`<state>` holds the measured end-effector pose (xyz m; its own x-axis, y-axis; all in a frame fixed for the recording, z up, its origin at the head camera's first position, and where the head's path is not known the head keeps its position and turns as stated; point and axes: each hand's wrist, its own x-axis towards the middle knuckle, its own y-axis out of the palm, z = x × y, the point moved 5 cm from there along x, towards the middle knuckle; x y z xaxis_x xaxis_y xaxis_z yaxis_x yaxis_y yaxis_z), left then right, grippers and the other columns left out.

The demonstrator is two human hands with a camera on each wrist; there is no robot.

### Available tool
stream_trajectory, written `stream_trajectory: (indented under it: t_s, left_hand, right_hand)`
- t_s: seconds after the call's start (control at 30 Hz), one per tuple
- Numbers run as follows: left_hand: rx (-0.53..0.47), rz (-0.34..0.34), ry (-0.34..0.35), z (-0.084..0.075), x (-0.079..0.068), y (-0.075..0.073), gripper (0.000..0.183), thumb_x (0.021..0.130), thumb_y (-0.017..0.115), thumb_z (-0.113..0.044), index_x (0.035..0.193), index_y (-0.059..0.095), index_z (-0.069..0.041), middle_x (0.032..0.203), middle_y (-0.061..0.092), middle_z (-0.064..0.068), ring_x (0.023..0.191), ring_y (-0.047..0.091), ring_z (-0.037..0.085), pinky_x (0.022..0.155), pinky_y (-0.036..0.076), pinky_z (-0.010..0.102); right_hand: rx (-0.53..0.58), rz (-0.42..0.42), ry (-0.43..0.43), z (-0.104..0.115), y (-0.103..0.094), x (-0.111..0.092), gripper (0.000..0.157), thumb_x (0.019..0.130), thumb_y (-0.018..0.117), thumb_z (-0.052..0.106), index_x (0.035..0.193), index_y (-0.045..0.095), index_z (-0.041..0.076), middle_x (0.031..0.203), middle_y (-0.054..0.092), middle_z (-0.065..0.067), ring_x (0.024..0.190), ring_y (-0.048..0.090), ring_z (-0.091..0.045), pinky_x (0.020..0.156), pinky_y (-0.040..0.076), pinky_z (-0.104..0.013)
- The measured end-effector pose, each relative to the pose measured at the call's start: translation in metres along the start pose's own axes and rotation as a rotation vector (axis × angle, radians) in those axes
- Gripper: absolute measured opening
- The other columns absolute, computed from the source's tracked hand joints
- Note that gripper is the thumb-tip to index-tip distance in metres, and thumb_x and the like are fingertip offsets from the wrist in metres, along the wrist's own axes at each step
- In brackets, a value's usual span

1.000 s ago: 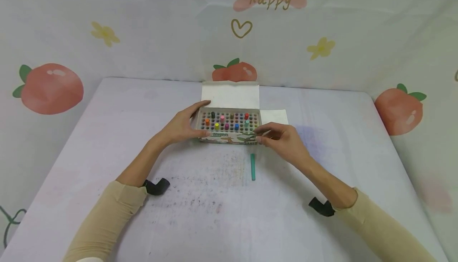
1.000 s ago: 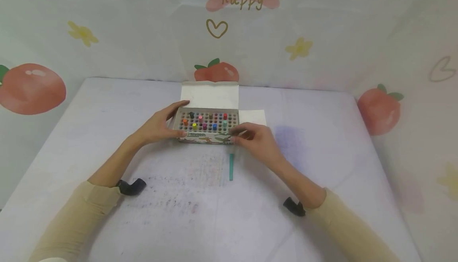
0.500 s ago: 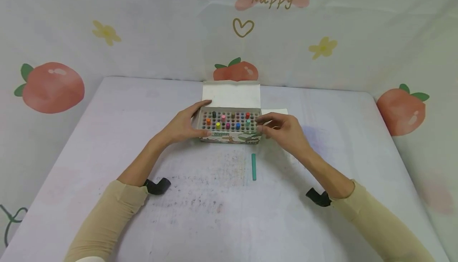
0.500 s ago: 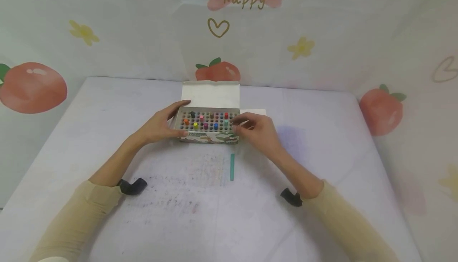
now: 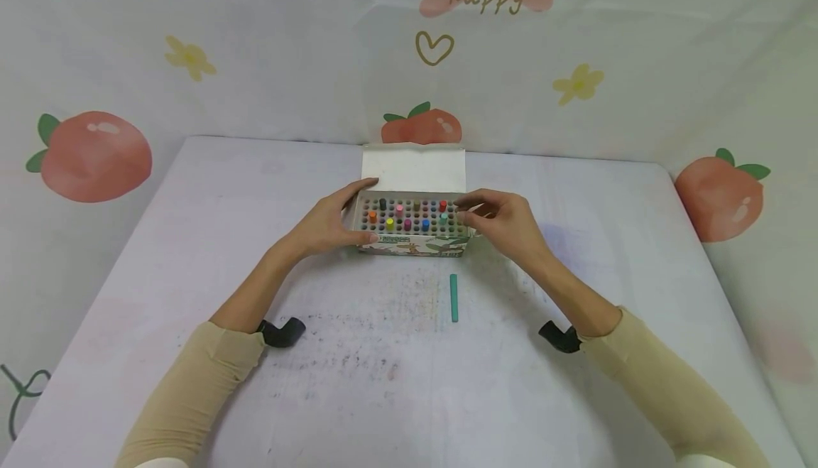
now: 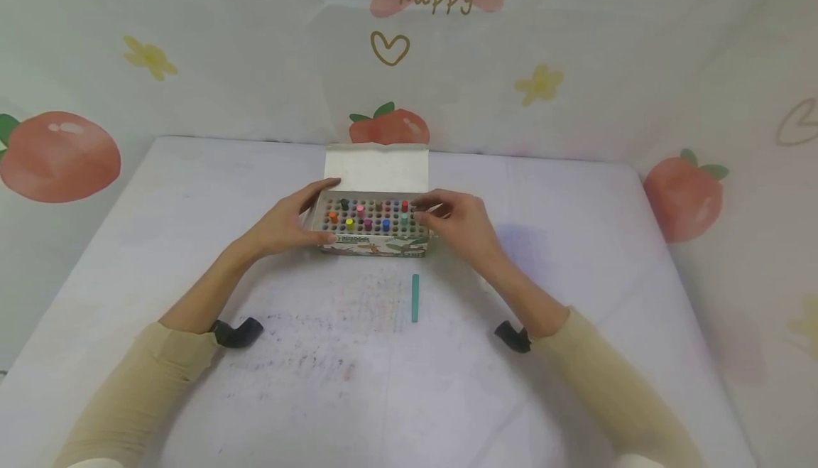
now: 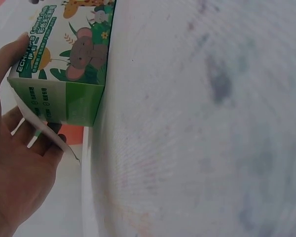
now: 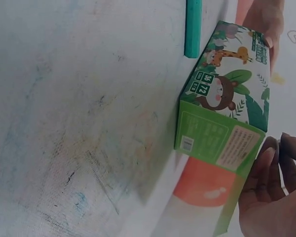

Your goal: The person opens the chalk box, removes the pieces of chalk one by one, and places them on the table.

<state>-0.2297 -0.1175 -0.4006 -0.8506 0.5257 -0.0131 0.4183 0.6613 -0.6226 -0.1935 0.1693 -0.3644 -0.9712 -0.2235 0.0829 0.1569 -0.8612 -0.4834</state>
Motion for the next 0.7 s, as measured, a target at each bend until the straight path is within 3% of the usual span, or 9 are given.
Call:
stream_trajectory:
  t_s: [0.23, 0.47, 0.7]
  left_hand:
    - [-0.003, -0.001, -0.003, 0.0, -0.001, 0.0, 0.095, 0.079, 0.084, -0.032, 0.157, 0.03, -0.025, 0.156, 0.035, 0.007, 0.145, 0.031, 0.027, 0.114, 0.03, 0.047]
    - [-0.004, 0.002, -0.005, 0.0, 0.0, -0.001, 0.096, 0.078, 0.084, -0.033, 0.157, 0.03, -0.026, 0.157, 0.034, 0.006, 0.145, 0.031, 0.027, 0.114, 0.03, 0.047]
    - [-0.001, 0.003, -0.03, 0.0, 0.0, -0.001, 0.096, 0.078, 0.085, -0.034, 0.157, 0.03, -0.029, 0.156, 0.036, 0.008, 0.144, 0.033, 0.029, 0.113, 0.032, 0.05]
  right_hand:
    - [-0.027, 0.016, 0.005, -0.005, 0.004, 0.005, 0.02, 0.092, 0.072, 0.015, 0.11, 0.075, 0.007, 0.098, 0.073, -0.007, 0.077, 0.064, -0.024, 0.06, 0.048, -0.026]
    - [-0.066, 0.041, 0.04, -0.007, 0.008, 0.008, 0.016, 0.092, 0.073, 0.015, 0.107, 0.077, 0.013, 0.096, 0.073, -0.002, 0.075, 0.061, -0.023, 0.058, 0.044, -0.028]
    - [-0.1, 0.08, 0.052, -0.009, 0.012, 0.011, 0.014, 0.092, 0.073, 0.015, 0.105, 0.078, 0.018, 0.087, 0.072, -0.001, 0.065, 0.048, -0.021, 0.054, 0.035, -0.03]
